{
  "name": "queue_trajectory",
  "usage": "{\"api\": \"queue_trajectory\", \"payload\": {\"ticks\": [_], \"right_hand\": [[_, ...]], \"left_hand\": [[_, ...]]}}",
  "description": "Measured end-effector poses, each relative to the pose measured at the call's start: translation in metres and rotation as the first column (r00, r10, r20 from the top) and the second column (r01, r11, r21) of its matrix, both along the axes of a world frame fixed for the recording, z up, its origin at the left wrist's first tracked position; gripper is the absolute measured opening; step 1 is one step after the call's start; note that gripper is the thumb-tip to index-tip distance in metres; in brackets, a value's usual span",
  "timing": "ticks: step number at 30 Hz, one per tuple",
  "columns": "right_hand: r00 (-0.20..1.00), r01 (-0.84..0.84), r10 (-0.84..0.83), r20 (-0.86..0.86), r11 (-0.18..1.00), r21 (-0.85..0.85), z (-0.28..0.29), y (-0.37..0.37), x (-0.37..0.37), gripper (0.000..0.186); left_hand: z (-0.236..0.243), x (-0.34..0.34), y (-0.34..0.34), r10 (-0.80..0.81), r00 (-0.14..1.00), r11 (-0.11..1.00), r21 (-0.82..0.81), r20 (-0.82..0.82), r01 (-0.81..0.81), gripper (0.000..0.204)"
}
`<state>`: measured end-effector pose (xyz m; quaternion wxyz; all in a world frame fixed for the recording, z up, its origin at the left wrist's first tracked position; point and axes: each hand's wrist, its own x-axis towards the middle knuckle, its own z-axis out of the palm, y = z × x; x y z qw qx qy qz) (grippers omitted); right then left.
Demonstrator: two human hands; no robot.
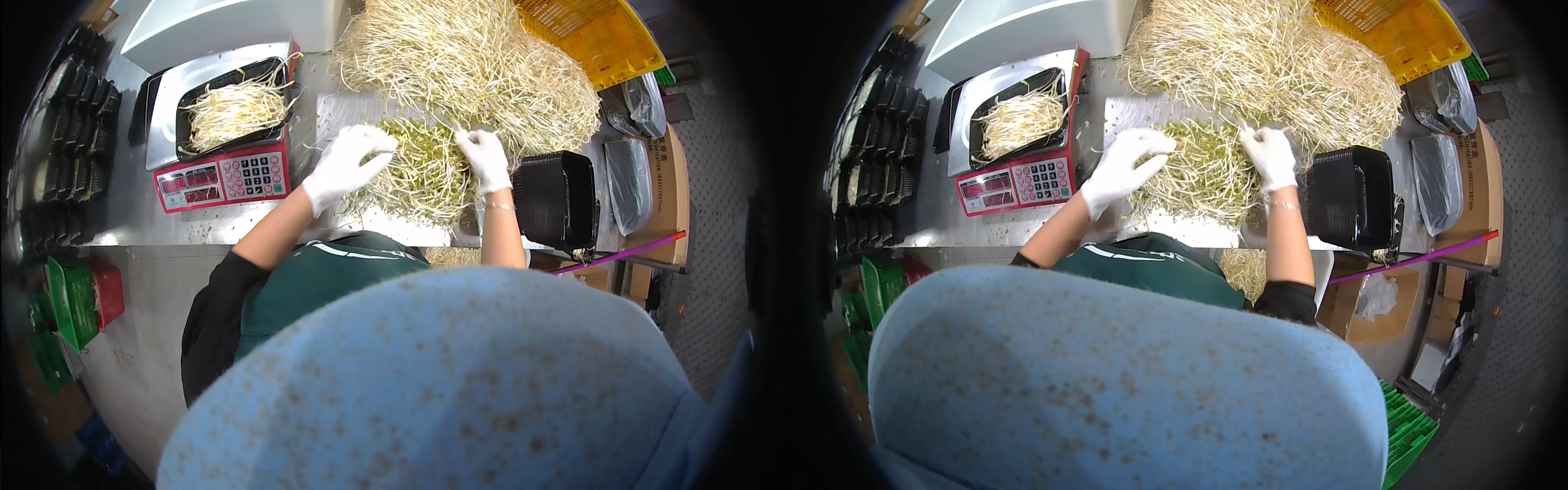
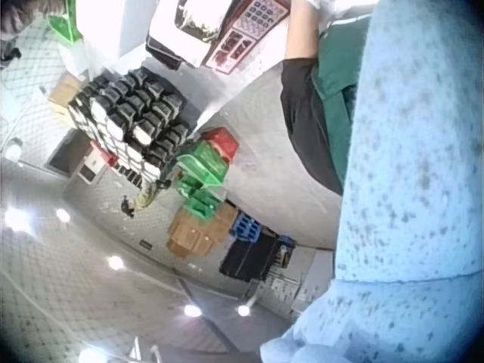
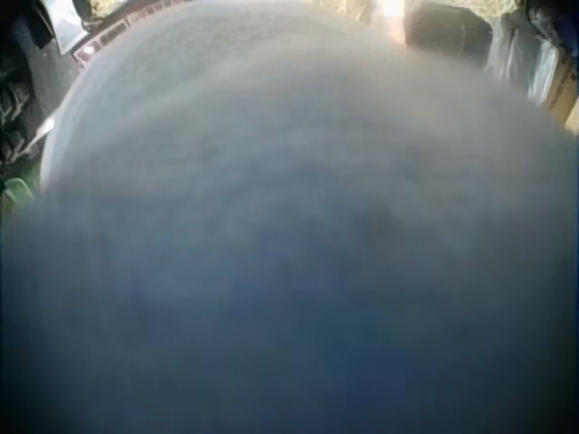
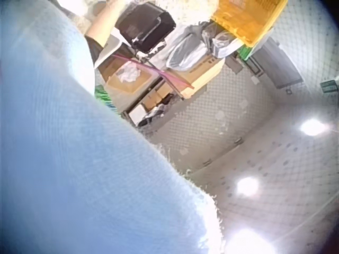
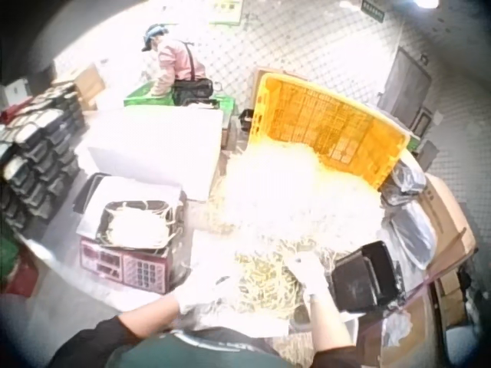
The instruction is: The person scoops bean sprouts from a large pile into black plastic trays, places them on a digital scale, and then covers them with clear plastic lids. The person repeats this process multiple times, stacking the filled trays to the side.
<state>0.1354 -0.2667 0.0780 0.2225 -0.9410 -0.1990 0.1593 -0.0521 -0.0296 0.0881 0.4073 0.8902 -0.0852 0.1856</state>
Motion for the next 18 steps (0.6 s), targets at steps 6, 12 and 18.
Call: {"api": "queue_trajectory", "payload": {"ticks": [6, 12, 18], "right_hand": [[0.991, -0.070, 0.083, 0.103, 0.989, -0.129, -0.024, 0.061, 0.012, 0.051], [0.965, -0.143, 0.226, -0.131, 0.878, 0.456, -0.024, -0.013, -0.004, 0.032], [0.985, -0.101, 0.119, 0.128, 0.984, -0.144, 0.008, 0.091, -0.005, 0.058]], "left_hand": [[-0.036, 0.042, -0.029, -0.113, 0.988, 0.992, 0.051, -0.105, 0.118, 0.044], [-0.008, -0.039, -0.003, -0.004, 0.997, 1.000, -0.011, -0.080, 0.003, 0.055], [-0.009, -0.031, -0.015, -0.040, 0.976, 0.997, -0.067, -0.213, 0.027, 0.063]]}}
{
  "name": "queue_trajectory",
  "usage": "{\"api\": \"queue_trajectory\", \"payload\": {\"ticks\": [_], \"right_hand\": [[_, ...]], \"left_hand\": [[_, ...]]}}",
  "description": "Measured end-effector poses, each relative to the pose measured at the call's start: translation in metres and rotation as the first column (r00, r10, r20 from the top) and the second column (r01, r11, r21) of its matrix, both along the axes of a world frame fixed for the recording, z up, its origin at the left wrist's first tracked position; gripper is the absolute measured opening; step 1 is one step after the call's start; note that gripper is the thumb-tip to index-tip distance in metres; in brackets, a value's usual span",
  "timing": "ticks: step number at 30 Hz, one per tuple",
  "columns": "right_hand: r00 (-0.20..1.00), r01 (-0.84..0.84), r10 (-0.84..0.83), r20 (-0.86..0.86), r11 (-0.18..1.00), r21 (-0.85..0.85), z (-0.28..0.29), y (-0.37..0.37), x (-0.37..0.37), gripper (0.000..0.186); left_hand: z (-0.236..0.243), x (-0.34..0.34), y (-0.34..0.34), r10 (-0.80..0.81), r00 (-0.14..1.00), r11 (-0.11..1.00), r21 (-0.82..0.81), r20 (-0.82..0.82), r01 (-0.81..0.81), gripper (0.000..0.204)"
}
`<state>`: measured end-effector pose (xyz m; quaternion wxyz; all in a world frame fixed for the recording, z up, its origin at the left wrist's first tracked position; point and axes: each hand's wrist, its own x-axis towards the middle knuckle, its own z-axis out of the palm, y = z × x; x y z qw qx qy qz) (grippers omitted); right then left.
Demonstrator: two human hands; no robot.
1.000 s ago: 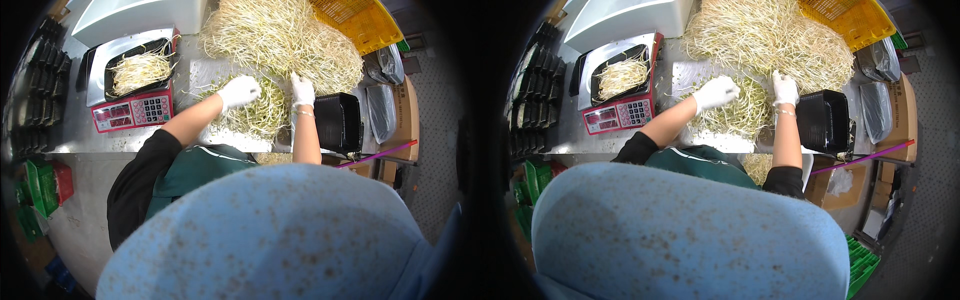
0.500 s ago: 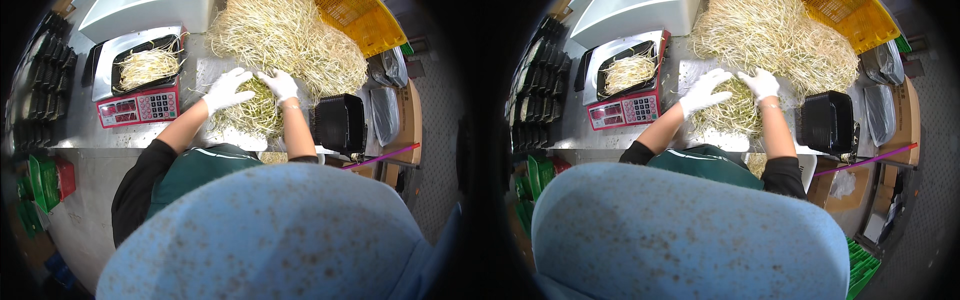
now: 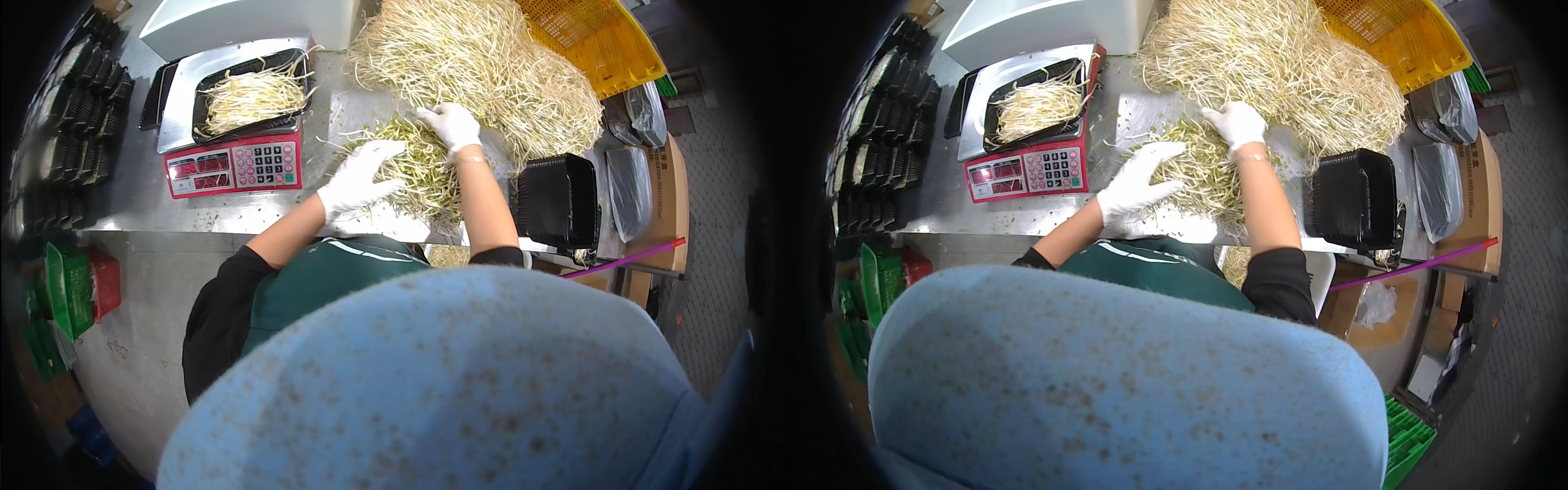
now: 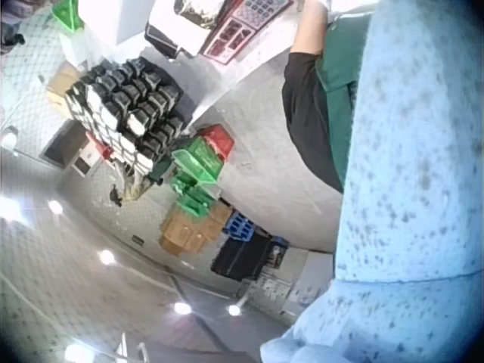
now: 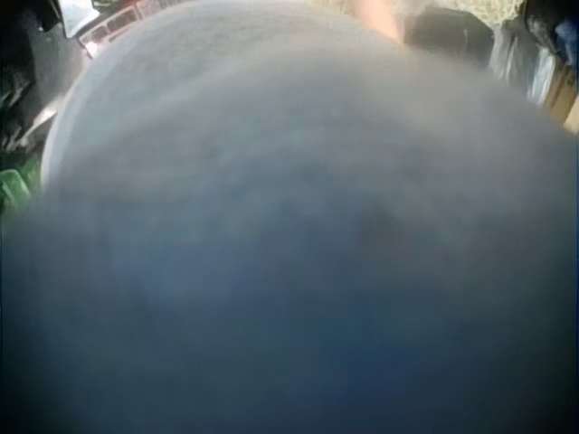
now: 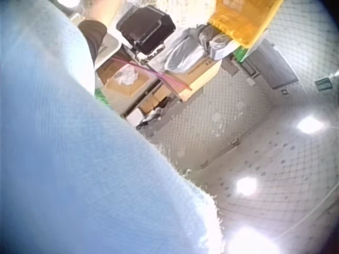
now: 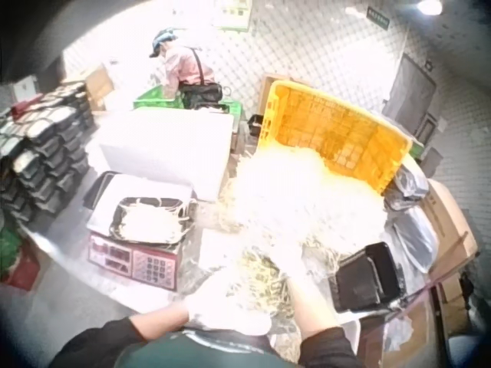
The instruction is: The person scoops bean sprouts from a large pile into black plastic trays, places them on a digital scale, and then covers them with clear plastic lids. The person repeats this process multiple times, stacking the filled trays to the side.
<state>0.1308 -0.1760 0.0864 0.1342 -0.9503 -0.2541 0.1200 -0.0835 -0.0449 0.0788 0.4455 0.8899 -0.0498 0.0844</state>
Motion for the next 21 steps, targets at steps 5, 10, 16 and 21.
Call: {"api": "queue_trajectory", "payload": {"ticks": [5, 10, 16, 21], "right_hand": [[1.000, -0.007, 0.004, -0.027, 0.991, -0.136, -0.032, 0.029, 0.012, 0.053], [0.915, -0.163, 0.133, -0.382, 0.986, -0.047, 0.015, -0.053, 0.006, 0.043], [0.923, -0.347, 0.294, 0.247, 0.915, 0.206, 0.007, -0.088, -0.131, 0.095], [0.984, -0.156, 0.044, 0.170, 0.669, 0.727, -0.017, -0.079, -0.101, 0.042]], "left_hand": [[0.007, -0.015, 0.000, 0.047, 0.989, 0.999, -0.010, 0.137, -0.046, 0.061], [-0.011, -0.054, 0.026, 0.187, 0.981, 0.966, 0.171, 0.057, -0.194, 0.087], [-0.032, -0.015, -0.009, 0.165, 0.986, 0.904, 0.396, 0.023, -0.160, 0.091], [-0.021, 0.046, -0.027, 0.071, 0.960, 0.993, -0.113, 0.271, -0.041, 0.057]]}}
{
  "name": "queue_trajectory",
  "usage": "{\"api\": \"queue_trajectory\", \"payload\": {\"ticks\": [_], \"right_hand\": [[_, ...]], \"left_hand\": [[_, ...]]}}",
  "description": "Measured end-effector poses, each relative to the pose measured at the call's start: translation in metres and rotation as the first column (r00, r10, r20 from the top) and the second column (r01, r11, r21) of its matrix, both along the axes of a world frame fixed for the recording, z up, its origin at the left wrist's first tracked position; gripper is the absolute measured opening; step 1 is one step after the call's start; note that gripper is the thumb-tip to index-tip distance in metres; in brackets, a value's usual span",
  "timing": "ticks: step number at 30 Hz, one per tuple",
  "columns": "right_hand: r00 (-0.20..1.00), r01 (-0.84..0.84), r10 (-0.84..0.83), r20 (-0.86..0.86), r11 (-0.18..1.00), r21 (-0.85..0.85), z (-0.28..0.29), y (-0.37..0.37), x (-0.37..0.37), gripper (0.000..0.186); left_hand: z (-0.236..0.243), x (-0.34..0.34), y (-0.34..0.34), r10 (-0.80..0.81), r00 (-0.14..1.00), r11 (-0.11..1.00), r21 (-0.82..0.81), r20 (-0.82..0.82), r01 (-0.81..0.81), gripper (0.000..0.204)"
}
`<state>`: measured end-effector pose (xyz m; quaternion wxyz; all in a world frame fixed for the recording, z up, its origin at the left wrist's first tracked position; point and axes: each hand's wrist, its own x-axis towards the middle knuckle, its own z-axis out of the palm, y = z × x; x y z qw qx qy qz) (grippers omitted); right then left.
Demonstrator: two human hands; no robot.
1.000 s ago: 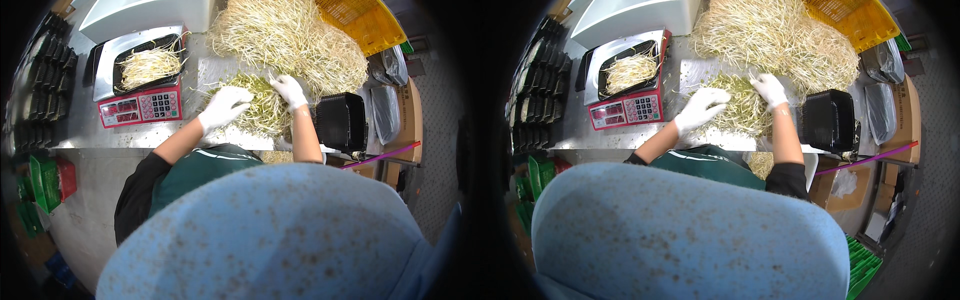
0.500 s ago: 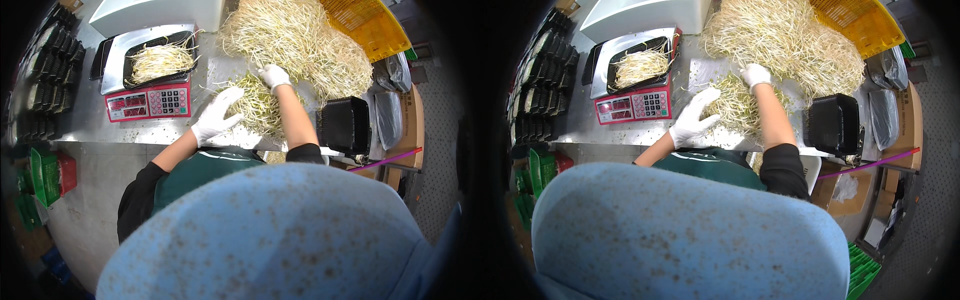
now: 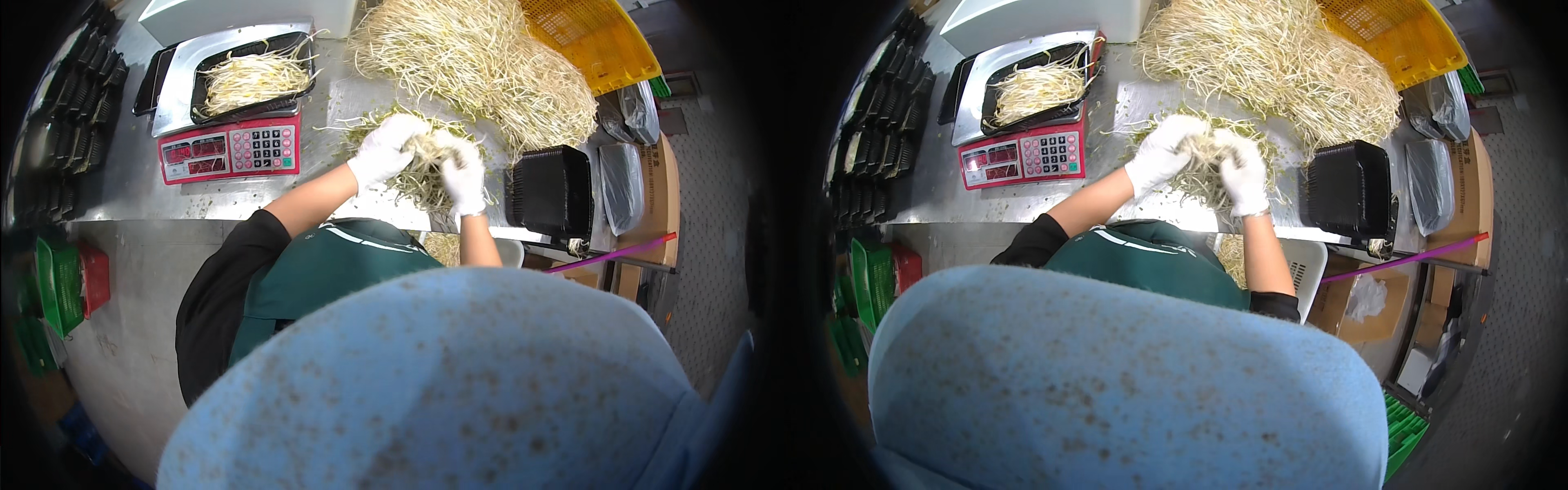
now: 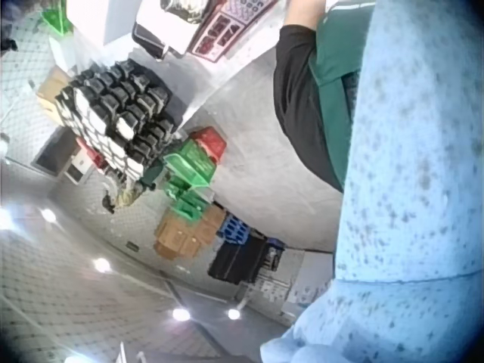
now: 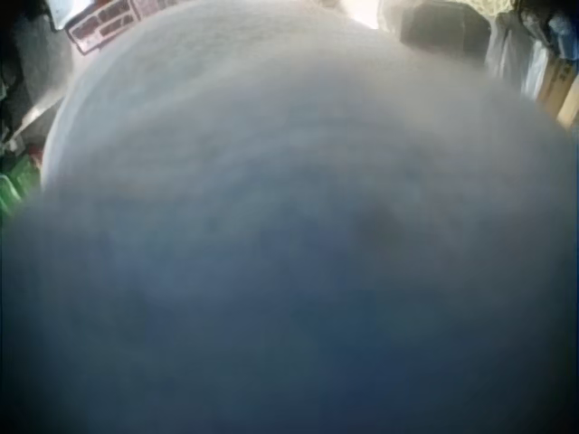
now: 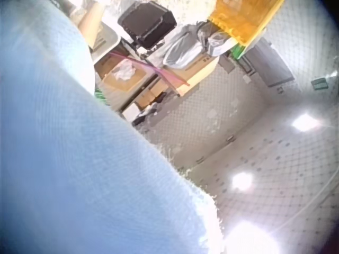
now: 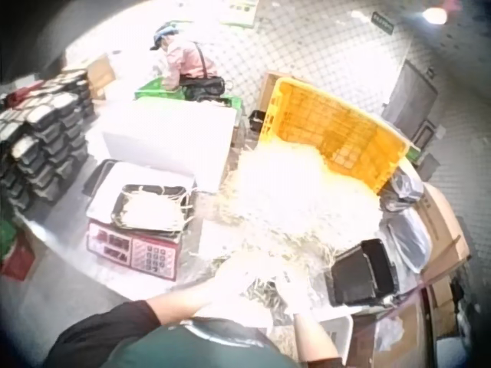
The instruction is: The person scoops bean sprouts from a large pile into black plastic trays, places them on a digital scale, and then covers them with clear plastic lids. The person repeats this process multiple times, stacking the filled trays to the side.
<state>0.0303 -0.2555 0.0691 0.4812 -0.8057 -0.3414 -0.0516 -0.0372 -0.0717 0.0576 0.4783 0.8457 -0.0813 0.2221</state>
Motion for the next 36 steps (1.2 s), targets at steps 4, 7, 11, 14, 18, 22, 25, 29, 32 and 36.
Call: {"api": "queue_trajectory", "payload": {"ticks": [4, 7, 11, 14, 18, 22, 25, 29, 32, 36], "right_hand": [[0.887, 0.006, 0.098, -0.451, 0.974, 0.225, 0.073, -0.006, 0.022, 0.031], [0.876, -0.069, 0.224, -0.427, 0.935, 0.348, 0.087, -0.008, 0.012, 0.037], [0.994, -0.096, 0.105, 0.019, 0.957, -0.272, 0.023, -0.034, 0.005, 0.080], [0.996, 0.074, -0.056, 0.068, 0.954, -0.291, -0.010, -0.092, -0.021, 0.103], [0.987, 0.142, -0.099, 0.130, 0.914, -0.380, -0.050, -0.090, -0.052, 0.125], [0.933, 0.156, -0.057, 0.354, 0.954, -0.256, -0.048, -0.009, -0.045, 0.086], [0.885, 0.074, -0.024, 0.465, 0.993, -0.089, -0.019, 0.013, -0.010, 0.060], [0.974, -0.028, 0.012, 0.226, 0.997, 0.066, 0.049, -0.001, 0.012, 0.056], [0.985, -0.099, 0.115, -0.127, 0.987, 0.126, 0.087, -0.004, 0.017, 0.051], [0.900, -0.152, 0.183, -0.396, 0.982, 0.108, 0.087, -0.013, 0.034, 0.050]], "left_hand": [[0.059, 0.009, 0.014, -0.129, 0.981, 0.960, -0.267, -0.143, 0.087, 0.037], [0.043, 0.001, 0.026, -0.256, 0.960, 0.834, -0.528, -0.114, 0.160, 0.042], [-0.007, -0.024, 0.038, 0.050, 0.972, 0.995, 0.092, -0.230, -0.029, 0.085], [0.001, -0.058, 0.045, 0.240, 0.875, 0.896, 0.443, -0.421, -0.033, 0.126], [-0.018, -0.055, 0.044, 0.306, 0.851, 0.852, 0.522, -0.428, -0.044, 0.132], [-0.043, -0.017, 0.004, 0.124, 0.980, 0.946, 0.315, -0.153, -0.071, 0.100], [-0.008, 0.011, -0.006, 0.041, 0.999, 0.999, 0.010, 0.002, -0.041, 0.060], [0.058, 0.012, 0.010, -0.179, 0.979, 0.949, -0.280, -0.100, 0.144, 0.049], [0.051, 0.023, 0.026, -0.121, 0.986, 0.924, -0.376, -0.116, 0.069, 0.047], [0.076, 0.019, 0.022, -0.139, 0.977, 0.857, -0.514, -0.161, 0.038, 0.053]]}}
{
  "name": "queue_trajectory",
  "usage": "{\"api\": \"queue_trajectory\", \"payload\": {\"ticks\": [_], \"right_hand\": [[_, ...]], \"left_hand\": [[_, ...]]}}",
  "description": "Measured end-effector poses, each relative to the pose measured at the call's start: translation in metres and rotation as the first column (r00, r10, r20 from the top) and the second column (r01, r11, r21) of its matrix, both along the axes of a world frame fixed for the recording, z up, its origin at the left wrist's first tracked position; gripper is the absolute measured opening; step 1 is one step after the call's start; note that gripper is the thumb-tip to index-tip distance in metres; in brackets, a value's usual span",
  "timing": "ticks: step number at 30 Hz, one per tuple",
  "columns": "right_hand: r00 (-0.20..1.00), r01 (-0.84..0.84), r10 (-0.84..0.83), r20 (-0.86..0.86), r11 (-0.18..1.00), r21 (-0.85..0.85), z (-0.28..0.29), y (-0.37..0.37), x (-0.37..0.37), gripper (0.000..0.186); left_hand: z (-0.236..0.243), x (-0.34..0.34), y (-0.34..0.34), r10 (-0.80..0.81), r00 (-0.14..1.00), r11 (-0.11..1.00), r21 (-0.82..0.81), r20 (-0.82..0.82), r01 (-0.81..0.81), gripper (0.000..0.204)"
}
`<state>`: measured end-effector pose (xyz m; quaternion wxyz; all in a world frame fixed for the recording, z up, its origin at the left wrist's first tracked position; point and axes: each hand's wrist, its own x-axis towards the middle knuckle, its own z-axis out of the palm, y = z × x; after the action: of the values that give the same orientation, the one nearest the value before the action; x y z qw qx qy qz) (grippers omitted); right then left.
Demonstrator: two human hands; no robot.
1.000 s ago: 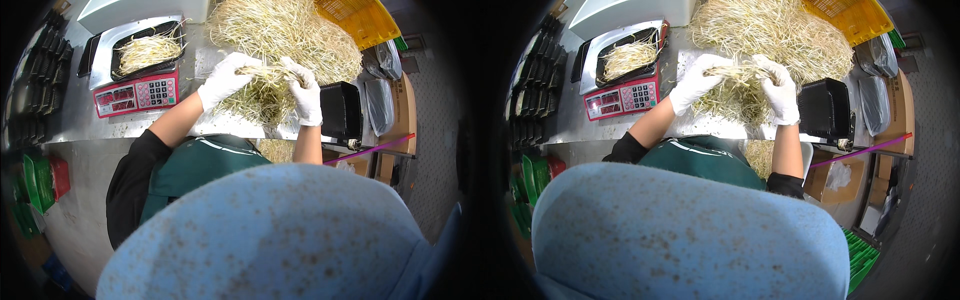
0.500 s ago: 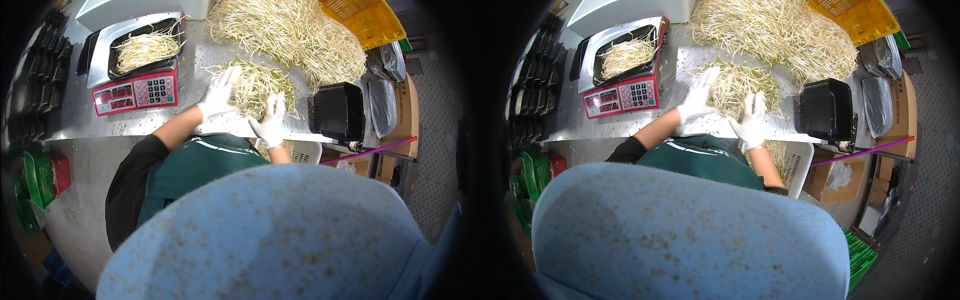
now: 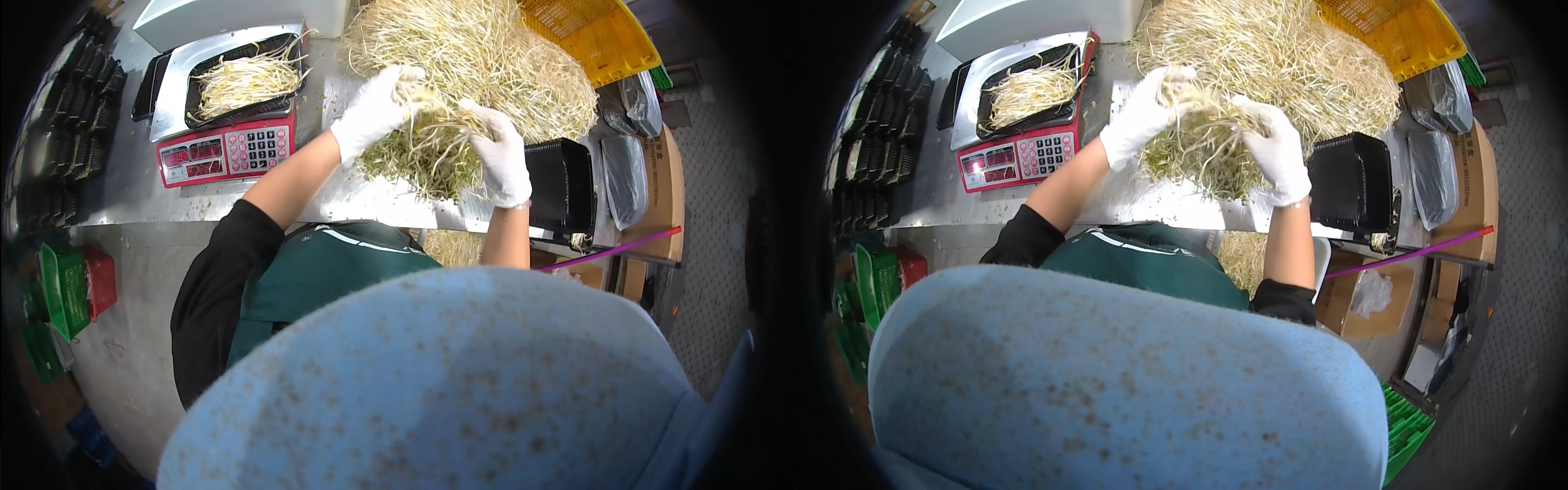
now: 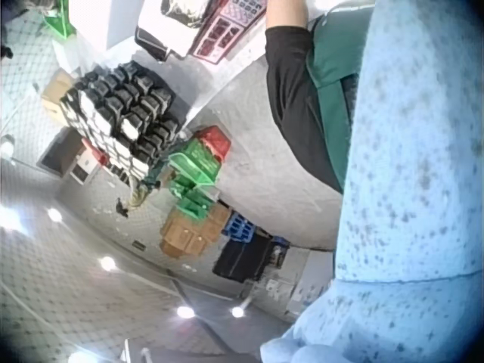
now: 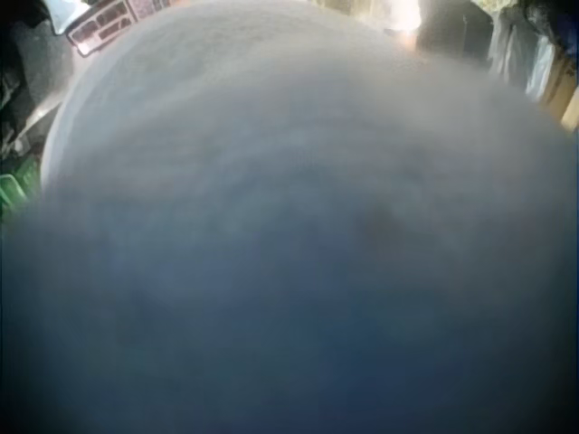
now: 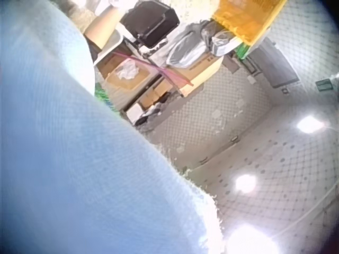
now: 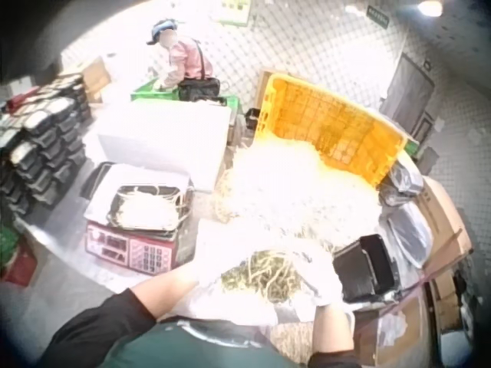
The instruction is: The person scoops bean sprouts from a large pile into black plastic trays, places them on a digital scale, and then covers them with clear plastic lids. The person repeats this process multiple times, stacking the filled trays to the side.
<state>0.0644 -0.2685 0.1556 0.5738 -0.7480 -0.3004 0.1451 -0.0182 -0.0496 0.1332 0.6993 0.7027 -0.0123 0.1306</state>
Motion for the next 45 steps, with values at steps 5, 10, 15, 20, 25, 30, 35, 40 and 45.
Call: {"api": "queue_trajectory", "payload": {"ticks": [5, 10, 15, 20, 25, 30, 35, 40, 45], "right_hand": [[0.987, -0.083, 0.108, 0.118, 0.976, -0.203, -0.024, 0.000, -0.001, 0.056], [0.960, 0.125, -0.096, -0.265, 0.987, 0.098, -0.070, -0.044, 0.024, 0.073], [0.925, 0.278, -0.300, -0.233, 0.953, -0.123, -0.122, -0.013, 0.052, 0.073], [0.972, -0.167, 0.157, -0.173, 0.985, -0.046, -0.068, 0.010, 0.013, 0.036], [0.963, -0.010, -0.067, -0.260, 0.959, -0.283, -0.053, 0.019, 0.055, 0.067], [0.974, 0.209, 0.012, 0.228, 0.354, -0.912, -0.063, 0.107, 0.085, 0.074], [0.966, -0.055, -0.122, -0.227, 0.762, -0.645, -0.059, 0.067, 0.076, 0.025], [0.978, 0.047, 0.044, 0.203, 0.904, -0.426, -0.088, 0.006, 0.036, 0.026], [0.940, -0.052, 0.165, 0.299, 0.935, -0.351, -0.057, -0.005, 0.011, 0.046]], "left_hand": [[-0.038, -0.002, 0.007, 0.060, 0.988, 0.930, 0.367, -0.145, -0.003, 0.086], [-0.081, -0.011, 0.051, 0.166, 0.926, 0.790, 0.607, -0.340, 0.082, 0.109], [-0.104, 0.028, 0.005, 0.044, 0.949, 0.966, 0.256, -0.311, 0.040, 0.082], [-0.060, -0.022, -0.006, -0.049, 0.989, 0.908, 0.406, -0.141, 0.103, 0.038], [-0.080, -0.044, 0.025, -0.080, 0.993, 0.837, 0.547, 0.082, 0.022, 0.042], [-0.064, -0.025, 0.002, -0.094, 0.995, 0.890, 0.451, 0.026, 0.073, 0.068], [-0.063, -0.028, 0.023, 0.096, 0.995, 0.846, 0.526, 0.005, -0.085, 0.068], [-0.088, 0.035, 0.005, 0.202, 0.967, 0.768, 0.638, -0.158, -0.056, 0.069], [-0.072, 0.049, -0.011, -0.129, 0.976, 0.780, 0.590, -0.177, 0.210, 0.032]]}}
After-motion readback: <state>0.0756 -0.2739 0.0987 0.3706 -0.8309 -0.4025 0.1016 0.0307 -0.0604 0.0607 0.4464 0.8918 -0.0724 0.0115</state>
